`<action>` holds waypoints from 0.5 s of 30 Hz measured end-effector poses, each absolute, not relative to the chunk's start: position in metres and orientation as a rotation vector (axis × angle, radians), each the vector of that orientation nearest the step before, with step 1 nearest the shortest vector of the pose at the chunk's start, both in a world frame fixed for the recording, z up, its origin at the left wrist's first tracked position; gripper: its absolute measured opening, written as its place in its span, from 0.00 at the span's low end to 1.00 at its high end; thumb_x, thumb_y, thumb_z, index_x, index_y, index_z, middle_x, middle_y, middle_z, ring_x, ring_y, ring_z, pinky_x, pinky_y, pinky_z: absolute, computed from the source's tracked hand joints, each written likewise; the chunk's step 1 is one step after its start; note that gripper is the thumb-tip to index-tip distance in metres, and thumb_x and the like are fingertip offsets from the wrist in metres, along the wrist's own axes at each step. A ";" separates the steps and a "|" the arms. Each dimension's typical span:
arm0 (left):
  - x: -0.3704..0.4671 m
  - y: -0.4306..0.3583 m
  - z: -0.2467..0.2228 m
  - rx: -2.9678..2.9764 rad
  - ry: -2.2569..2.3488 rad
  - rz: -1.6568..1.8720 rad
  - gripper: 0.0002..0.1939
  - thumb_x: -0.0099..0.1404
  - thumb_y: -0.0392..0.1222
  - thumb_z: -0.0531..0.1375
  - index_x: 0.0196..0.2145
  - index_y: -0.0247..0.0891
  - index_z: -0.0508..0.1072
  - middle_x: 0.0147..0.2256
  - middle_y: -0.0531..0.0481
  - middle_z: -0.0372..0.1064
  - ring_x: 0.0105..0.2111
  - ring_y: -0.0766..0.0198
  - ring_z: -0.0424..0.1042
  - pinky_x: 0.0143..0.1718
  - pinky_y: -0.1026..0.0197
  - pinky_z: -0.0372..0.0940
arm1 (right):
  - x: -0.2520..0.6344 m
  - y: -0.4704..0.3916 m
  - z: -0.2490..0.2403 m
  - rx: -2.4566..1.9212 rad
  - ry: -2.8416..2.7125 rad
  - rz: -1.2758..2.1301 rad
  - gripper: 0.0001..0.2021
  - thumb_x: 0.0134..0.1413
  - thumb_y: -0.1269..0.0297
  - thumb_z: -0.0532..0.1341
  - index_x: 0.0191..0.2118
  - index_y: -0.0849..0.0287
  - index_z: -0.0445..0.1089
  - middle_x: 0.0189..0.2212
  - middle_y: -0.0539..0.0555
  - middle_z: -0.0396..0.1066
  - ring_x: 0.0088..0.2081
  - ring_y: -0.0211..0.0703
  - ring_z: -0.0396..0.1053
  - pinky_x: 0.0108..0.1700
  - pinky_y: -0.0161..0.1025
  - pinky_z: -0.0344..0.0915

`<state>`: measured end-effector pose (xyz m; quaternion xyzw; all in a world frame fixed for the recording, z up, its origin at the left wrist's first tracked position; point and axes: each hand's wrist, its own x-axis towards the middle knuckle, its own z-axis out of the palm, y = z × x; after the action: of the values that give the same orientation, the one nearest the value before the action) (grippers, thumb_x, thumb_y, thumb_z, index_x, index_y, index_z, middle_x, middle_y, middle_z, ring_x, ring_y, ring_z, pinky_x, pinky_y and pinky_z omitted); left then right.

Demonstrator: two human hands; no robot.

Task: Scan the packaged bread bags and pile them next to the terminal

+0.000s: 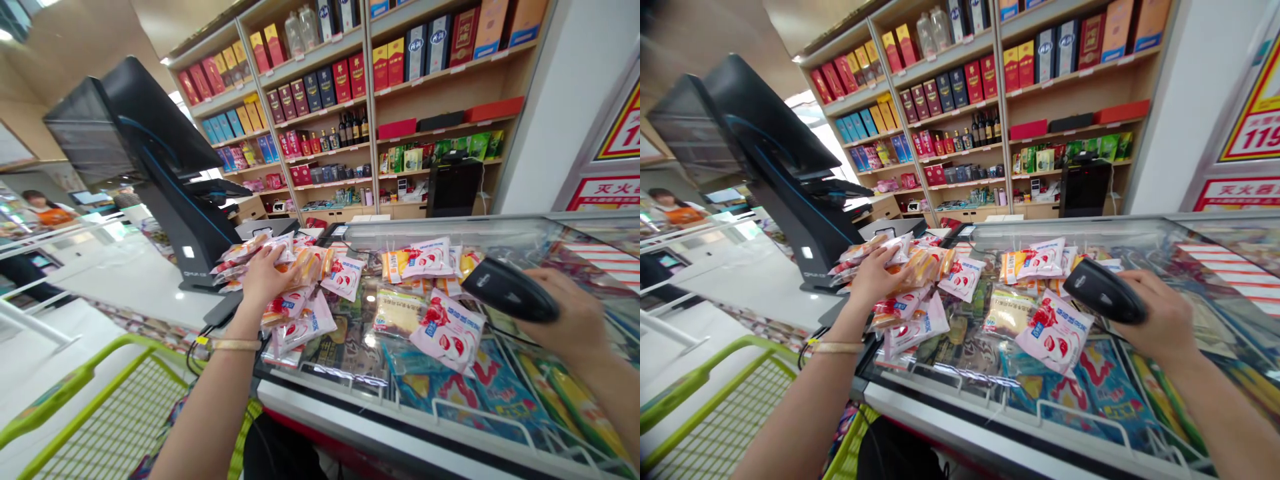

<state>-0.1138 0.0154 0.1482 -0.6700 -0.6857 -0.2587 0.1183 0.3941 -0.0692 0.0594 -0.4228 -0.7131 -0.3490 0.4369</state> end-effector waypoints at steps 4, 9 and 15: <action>-0.100 0.008 0.146 -1.863 -2.070 -0.700 0.26 0.71 0.49 0.60 0.63 0.44 0.76 0.65 0.37 0.69 0.65 0.40 0.68 0.64 0.42 0.66 | 0.395 -0.067 0.058 -1.001 -1.808 -0.899 0.09 0.58 0.62 0.60 0.43 0.56 0.70 0.37 0.55 0.75 0.33 0.44 0.75 0.32 0.38 0.68; -0.103 0.010 0.145 -1.848 -1.975 -0.930 0.20 0.74 0.42 0.56 0.57 0.45 0.81 0.63 0.40 0.73 0.63 0.43 0.71 0.63 0.44 0.66 | 0.397 -0.066 0.055 -0.994 -1.830 -0.911 0.10 0.57 0.62 0.61 0.44 0.58 0.70 0.38 0.56 0.75 0.35 0.45 0.75 0.34 0.38 0.69; -0.123 0.018 0.155 -1.432 -1.645 -2.041 0.17 0.73 0.51 0.59 0.42 0.35 0.82 0.42 0.43 0.83 0.47 0.51 0.78 0.51 0.54 0.72 | 0.395 -0.068 0.058 -1.006 -1.822 -0.876 0.10 0.55 0.63 0.61 0.44 0.56 0.71 0.38 0.56 0.76 0.35 0.45 0.76 0.33 0.39 0.69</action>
<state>-0.1226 0.0185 0.1547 -0.4780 -0.5489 -0.6813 0.0771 0.3953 -0.0682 0.0575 -0.4028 -0.7294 -0.3508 0.4274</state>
